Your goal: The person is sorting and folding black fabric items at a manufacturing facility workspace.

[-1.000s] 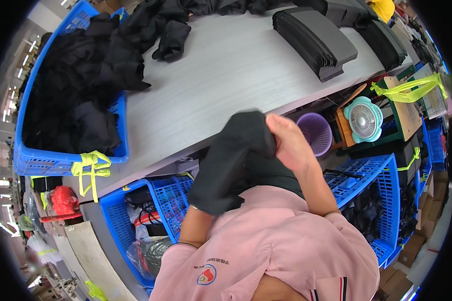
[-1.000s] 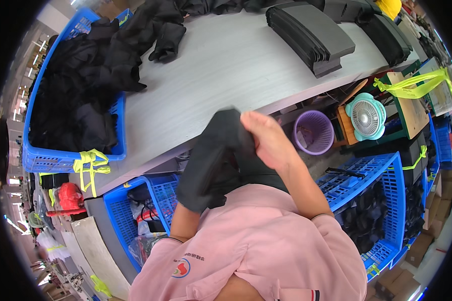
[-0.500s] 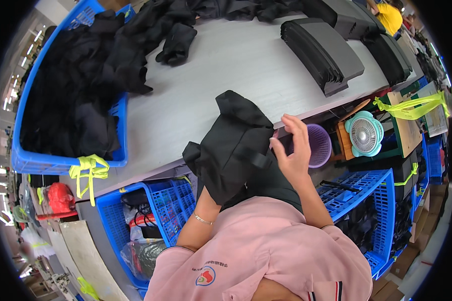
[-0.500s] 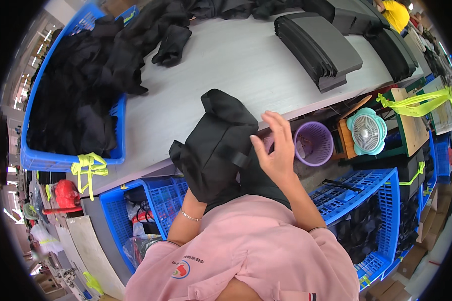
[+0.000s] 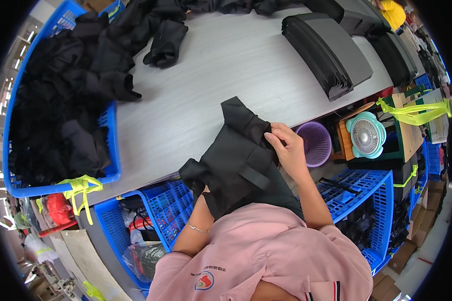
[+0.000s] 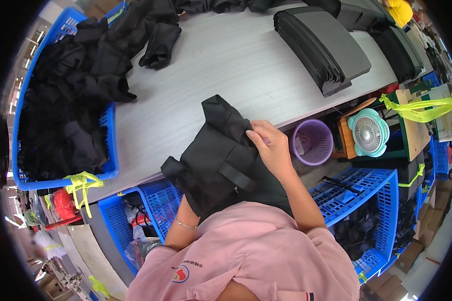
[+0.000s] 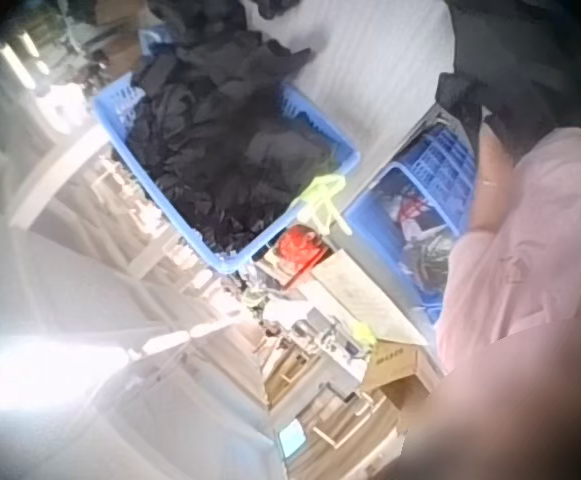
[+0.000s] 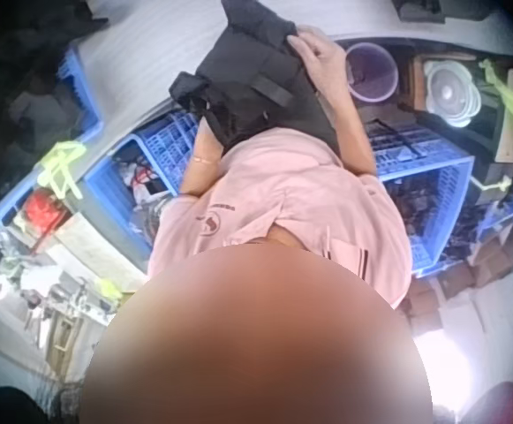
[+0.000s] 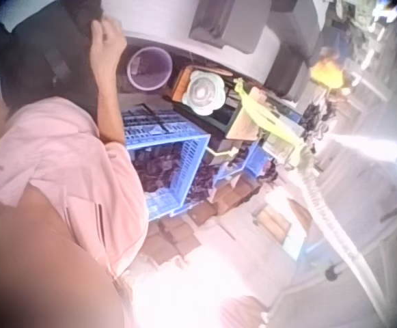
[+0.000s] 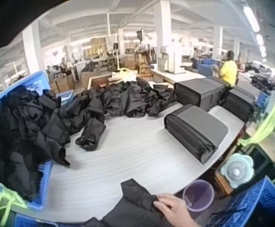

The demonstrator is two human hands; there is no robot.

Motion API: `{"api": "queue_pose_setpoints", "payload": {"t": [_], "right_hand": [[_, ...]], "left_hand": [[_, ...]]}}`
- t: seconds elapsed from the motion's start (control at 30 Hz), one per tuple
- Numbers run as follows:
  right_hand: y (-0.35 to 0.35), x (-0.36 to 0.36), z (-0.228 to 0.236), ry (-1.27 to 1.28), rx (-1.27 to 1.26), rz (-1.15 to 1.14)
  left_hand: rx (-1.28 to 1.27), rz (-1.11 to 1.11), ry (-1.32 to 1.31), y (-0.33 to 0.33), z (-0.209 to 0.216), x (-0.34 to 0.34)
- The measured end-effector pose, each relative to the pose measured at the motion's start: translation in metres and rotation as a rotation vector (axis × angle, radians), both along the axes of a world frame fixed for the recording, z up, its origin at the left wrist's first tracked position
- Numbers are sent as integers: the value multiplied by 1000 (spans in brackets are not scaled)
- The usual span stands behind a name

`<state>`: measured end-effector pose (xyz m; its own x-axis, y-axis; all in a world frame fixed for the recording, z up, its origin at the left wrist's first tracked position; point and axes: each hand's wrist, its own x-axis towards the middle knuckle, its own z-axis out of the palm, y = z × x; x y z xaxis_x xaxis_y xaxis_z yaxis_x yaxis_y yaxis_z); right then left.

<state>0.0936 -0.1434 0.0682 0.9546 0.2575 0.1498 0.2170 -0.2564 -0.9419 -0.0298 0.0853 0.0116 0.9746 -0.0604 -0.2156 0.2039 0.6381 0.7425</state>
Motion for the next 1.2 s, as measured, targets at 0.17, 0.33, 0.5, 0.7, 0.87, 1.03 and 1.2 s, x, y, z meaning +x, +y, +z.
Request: {"api": "queue_pose_setpoints", "payload": {"t": [0.17,0.33,0.5,0.7,0.87,1.03,1.2], "right_hand": [[-6,17,9,-76,-11,143],[-25,47,38,-5,326,710],[-5,111,51,-151,-14,328],[5,129,14,-536,-235,-300],[31,63,-2,-18,311,-216],[61,74,-16,293,342,-55],[50,76,-39,366,291,-49]], "left_hand": [[-59,78,-17,5,5,25],[-90,129,14,21,0,49],[-70,316,206,13,16,62],[242,196,118,1,41,46],[505,532,-103,23,58,110],[285,192,-138,22,57,185],[434,-231,-201,0,59,186]]}}
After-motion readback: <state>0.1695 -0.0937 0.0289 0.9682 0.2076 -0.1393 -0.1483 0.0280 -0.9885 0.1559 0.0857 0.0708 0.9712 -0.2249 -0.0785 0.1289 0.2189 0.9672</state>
